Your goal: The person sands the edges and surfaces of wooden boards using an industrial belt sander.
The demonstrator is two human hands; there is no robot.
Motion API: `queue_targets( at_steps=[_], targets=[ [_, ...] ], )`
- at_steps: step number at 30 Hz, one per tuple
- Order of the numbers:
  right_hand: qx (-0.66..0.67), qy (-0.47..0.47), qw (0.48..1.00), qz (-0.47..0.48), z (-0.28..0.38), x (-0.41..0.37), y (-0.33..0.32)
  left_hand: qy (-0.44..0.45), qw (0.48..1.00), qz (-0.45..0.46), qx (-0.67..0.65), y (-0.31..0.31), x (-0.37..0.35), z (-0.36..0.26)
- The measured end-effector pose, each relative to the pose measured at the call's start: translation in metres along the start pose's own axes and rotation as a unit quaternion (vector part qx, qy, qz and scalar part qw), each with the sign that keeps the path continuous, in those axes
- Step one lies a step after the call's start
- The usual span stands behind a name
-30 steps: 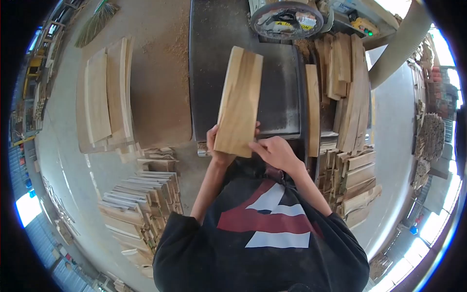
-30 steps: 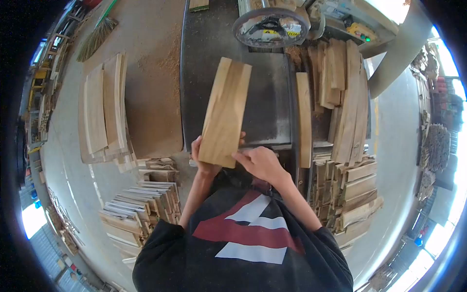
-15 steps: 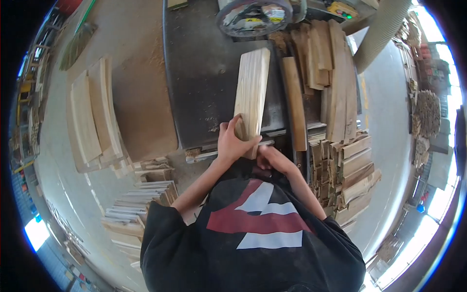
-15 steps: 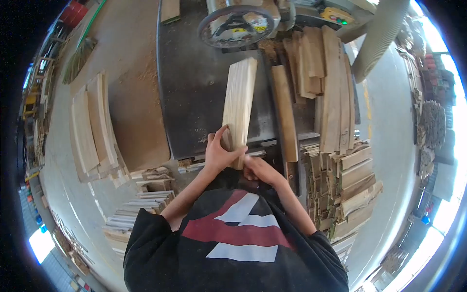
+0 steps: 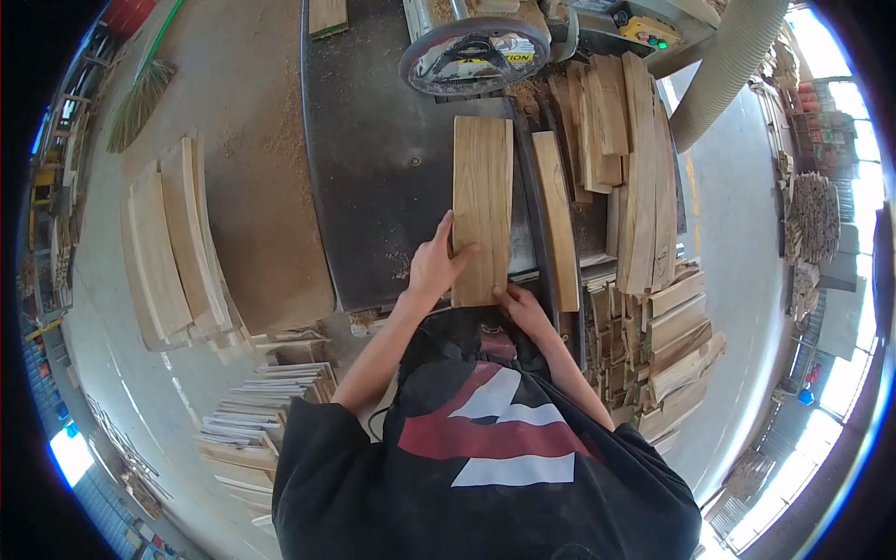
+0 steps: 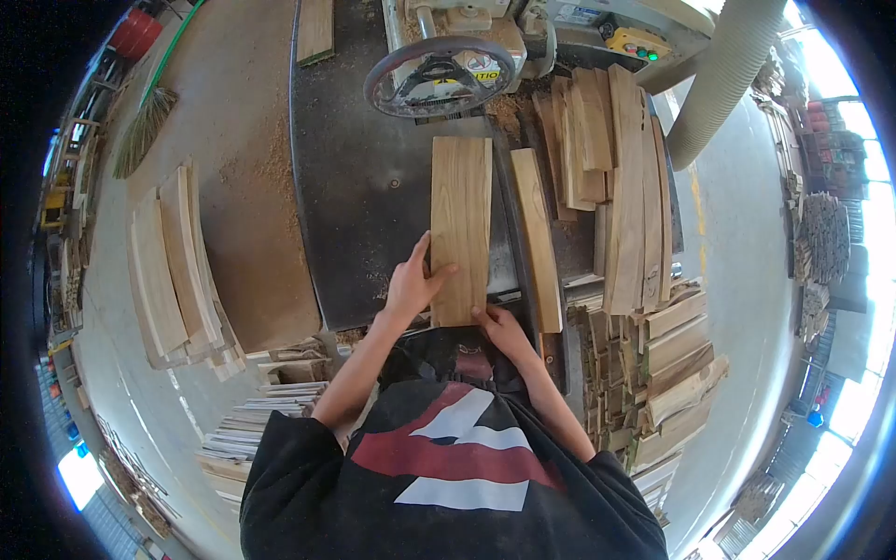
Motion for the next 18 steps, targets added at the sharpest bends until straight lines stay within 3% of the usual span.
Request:
queue_targets(
  at_steps=[2,3,5,6,8,11,14,18],
  targets=[
    [-0.022,-0.03,0.992,-0.117,0.007,-0.003,-0.02,0.021,0.999,0.007,-0.049,0.007,0.003,-0.008],
    [-0.02,-0.029,0.992,-0.12,0.013,-0.007,-0.024,0.022,0.999,0.01,-0.049,0.012,0.005,-0.011],
    [0.076,0.14,0.983,-0.095,0.002,-0.017,-0.025,0.018,0.999,-0.029,-0.036,0.013,0.013,-0.02],
    [0.079,0.138,0.982,-0.1,0.004,-0.016,-0.028,0.024,0.999,-0.027,-0.035,0.016,0.021,-0.026],
    [0.265,0.158,0.948,-0.07,0.001,-0.011,-0.019,-0.004,0.997,-0.022,-0.074,0.022,0.037,-0.027],
    [0.32,0.089,0.94,-0.075,0.017,0.009,-0.021,-0.009,0.996,-0.056,-0.066,0.021,0.066,-0.035],
    [0.319,0.06,0.942,-0.088,0.038,0.032,-0.023,-0.034,0.996,-0.022,-0.081,0.006,0.095,-0.036],
    [0.314,0.029,0.94,-0.128,0.071,0.059,-0.025,-0.033,0.996,-0.057,-0.063,-0.016,0.13,-0.038]
  ],
)
Point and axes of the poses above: each hand's wrist, its own x-axis towards the middle knuckle, its own y-axis out of the palm, z = x × y, the point moved 8 cm from there along x, towards the middle knuckle, and after that the axes turned 3 degrees about z, right-handed, at the moved point
